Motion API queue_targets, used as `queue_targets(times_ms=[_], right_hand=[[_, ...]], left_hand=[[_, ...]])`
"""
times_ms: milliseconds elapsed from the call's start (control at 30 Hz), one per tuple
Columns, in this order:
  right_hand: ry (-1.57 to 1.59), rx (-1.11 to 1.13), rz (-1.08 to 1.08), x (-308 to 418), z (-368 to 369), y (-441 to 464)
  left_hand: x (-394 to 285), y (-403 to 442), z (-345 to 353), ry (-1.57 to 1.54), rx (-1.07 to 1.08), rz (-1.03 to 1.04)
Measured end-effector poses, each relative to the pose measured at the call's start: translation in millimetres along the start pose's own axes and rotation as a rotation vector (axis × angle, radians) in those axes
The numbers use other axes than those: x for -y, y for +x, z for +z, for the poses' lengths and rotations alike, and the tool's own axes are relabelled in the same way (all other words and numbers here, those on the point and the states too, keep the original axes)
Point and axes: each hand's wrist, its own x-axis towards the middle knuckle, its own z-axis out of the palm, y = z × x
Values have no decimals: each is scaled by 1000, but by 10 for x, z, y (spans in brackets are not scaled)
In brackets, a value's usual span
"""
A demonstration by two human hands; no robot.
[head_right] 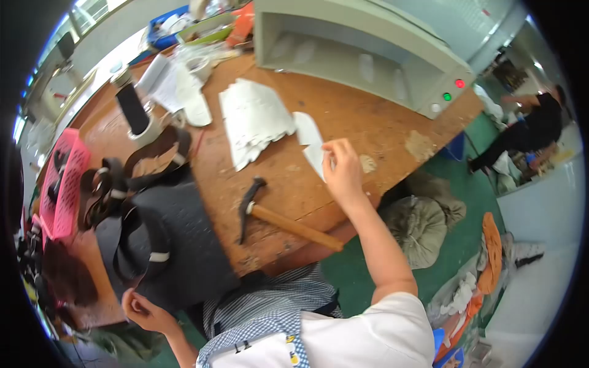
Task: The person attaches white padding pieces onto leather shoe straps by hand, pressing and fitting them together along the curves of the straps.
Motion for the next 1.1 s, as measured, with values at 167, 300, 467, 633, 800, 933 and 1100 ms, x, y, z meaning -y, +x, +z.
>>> queue_targets(times_ms=[167,300,467,633,800,933,1100], right_hand=[[-55,247,180,-697,-306,684],[-227,387,134,-186,-81,683],[126,493,194,-462,126,775],[665,86,399,-512,-153,1012],[554,37,392,-1260,141,1931],[528,-77,407,-1786,402,3039],[-218,-73,470,-2202,67,3557]], left_hand=[[-711,-654,408,-150,434,173],[-778,-635,526,-67,507,117],[-902,-523,554,-119,551,-70],[-962,-446,666,31,552,-107],[-984,-505,770,128,506,116],[-1116,-433,790,192,519,84],[-1228,-360,833,221,528,98]])
